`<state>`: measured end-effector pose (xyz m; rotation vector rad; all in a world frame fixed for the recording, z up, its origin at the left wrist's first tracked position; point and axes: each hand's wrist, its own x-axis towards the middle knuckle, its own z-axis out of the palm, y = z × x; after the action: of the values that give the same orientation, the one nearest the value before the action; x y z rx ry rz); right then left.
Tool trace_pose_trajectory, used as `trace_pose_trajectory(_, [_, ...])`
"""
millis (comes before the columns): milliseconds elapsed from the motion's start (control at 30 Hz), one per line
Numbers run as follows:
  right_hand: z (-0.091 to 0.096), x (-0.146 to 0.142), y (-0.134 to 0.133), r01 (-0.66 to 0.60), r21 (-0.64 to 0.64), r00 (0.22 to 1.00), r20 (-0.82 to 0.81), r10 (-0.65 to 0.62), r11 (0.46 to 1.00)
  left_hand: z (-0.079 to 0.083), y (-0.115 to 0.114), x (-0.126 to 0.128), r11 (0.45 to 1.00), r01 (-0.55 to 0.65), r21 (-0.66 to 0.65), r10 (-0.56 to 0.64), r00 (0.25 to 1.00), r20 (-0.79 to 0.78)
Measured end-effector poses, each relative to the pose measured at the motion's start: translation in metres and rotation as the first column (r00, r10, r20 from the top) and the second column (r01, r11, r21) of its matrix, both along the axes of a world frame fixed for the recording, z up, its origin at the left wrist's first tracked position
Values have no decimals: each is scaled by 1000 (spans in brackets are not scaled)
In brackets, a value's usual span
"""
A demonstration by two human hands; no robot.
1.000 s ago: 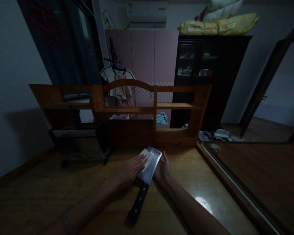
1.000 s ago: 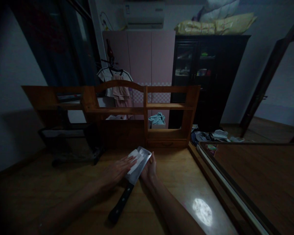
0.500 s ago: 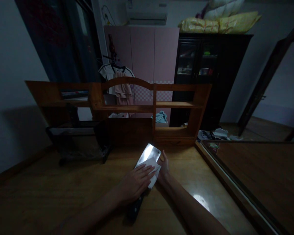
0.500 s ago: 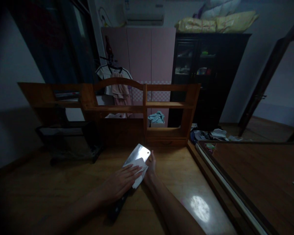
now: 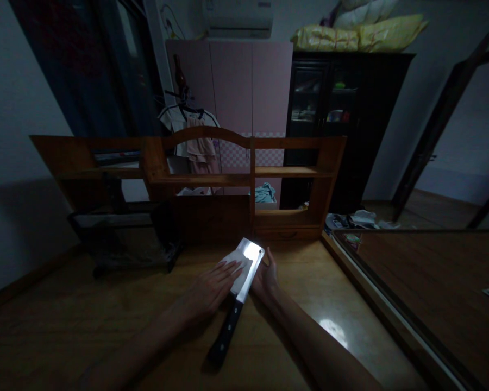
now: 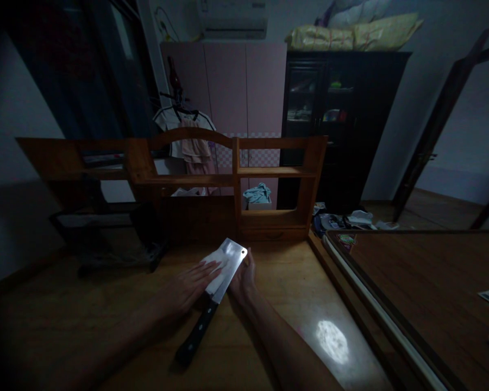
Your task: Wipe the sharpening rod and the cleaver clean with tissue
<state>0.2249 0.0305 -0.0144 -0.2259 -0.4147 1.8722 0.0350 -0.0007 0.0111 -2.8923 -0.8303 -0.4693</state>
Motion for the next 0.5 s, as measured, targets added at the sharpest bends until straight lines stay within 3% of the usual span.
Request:
trace_pose_trajectory(233, [-6,0,3,45,17,999,10,-45,999,-10,8,-14,998,-62,-22,64,993,100])
trace_pose_trajectory(500, [-8,0,5,21,11,1000,13,-21,1000,6,-24,-8,990,-47,-135,53,998,38])
